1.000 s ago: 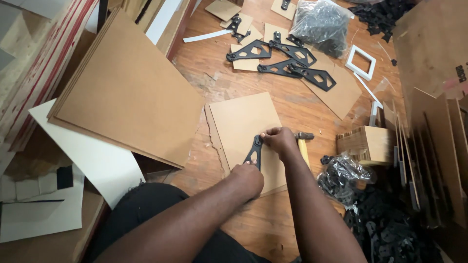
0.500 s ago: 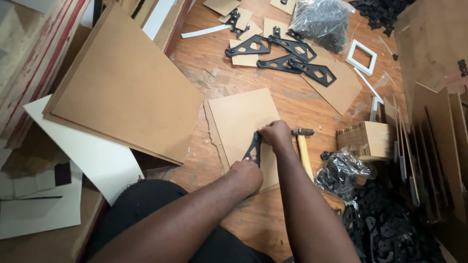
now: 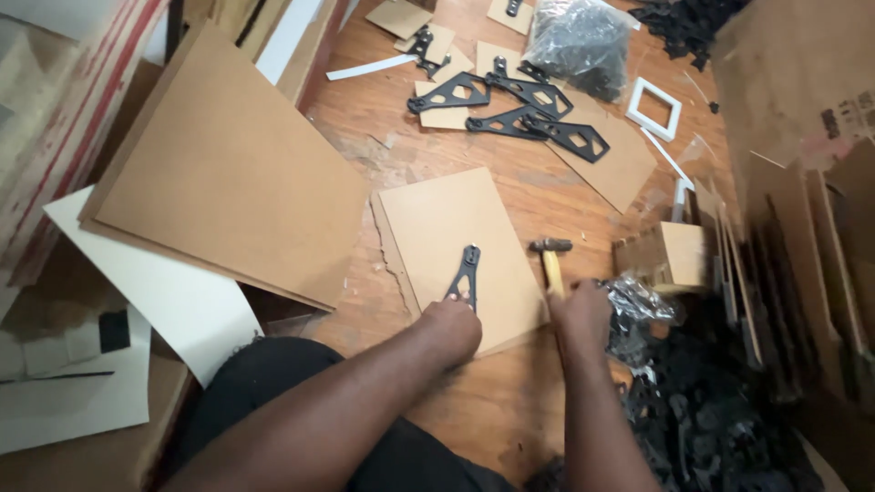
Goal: The person sits on the floor of a frame workshop and attaches black metal hanger brackets to sheets of cardboard backing. They position a bracket on a sheet, add small nails, and hammer the nails in, then set the finished sheet aside and start the next one.
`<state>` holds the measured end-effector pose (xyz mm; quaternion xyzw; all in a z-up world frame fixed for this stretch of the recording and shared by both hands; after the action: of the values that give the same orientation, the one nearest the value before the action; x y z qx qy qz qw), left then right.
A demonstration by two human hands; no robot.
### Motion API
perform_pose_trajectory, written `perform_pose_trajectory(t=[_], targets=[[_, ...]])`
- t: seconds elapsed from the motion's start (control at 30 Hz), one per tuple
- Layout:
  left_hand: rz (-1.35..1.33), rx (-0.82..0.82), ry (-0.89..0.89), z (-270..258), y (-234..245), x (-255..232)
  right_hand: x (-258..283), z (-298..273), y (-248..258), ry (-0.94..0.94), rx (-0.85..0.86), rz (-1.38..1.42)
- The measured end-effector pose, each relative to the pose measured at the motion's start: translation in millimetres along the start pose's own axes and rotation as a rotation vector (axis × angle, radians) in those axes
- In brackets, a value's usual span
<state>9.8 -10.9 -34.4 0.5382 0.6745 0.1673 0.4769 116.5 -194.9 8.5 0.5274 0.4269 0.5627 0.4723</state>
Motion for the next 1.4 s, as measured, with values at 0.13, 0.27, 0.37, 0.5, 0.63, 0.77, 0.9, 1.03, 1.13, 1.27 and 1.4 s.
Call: perform_pose_trajectory(t=[0.13,0.27,0.37,0.5,0.63,0.77,0.9,1.03,1.13,1.27,1.4], targets=[[0.062,0.006,-0.045,-20,19,-8,-28,-14,-15,-0.123,0.168,-0.096],[0.07,0.031,-0.027,-22,18,-6,-14,-9,-14,-0.109,0.253,0.285],[0.079,-0.011,-0.031,-6,1,1,41,-39,30,-0.154,0.358,0.708],[0.103,-0.059,-0.054,13,-13,5,56,-54,5,0.159,0.104,0.44],[0.124,-0.03,-0.083,1,-7,2,30,-41,-56,0.347,0.12,0.239],[0.109,-0.116,-0.095,-2,-2,2,87,-54,47,0.269,0.159,0.305],[0.097,-0.132,-0.108,6,-12,7,117,-79,97,0.269,0.183,0.31],[0.142,-0.085,-0.151,-2,-5,1,51,-39,-16,0.229,0.32,0.156],[0.149,-0.051,-0.133,-1,-1,3,58,-20,-19,0.205,0.374,0.087],[0.192,-0.106,-0.14,8,-6,6,88,-56,39,0.233,0.09,0.425],[0.113,-0.104,-0.098,15,-20,12,34,-41,-64,0.207,0.268,0.156]])
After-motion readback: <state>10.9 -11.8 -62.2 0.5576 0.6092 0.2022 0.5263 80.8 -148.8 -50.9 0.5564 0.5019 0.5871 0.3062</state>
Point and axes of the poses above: each hand's wrist, its own z-axis towards the middle knuckle, its own y-axis out of the back of the hand, x = y × z, the point moved 2 cm from there along z, towards the middle knuckle, and after that the axes turned 4 degrees about -z, right-handed, at the moved point
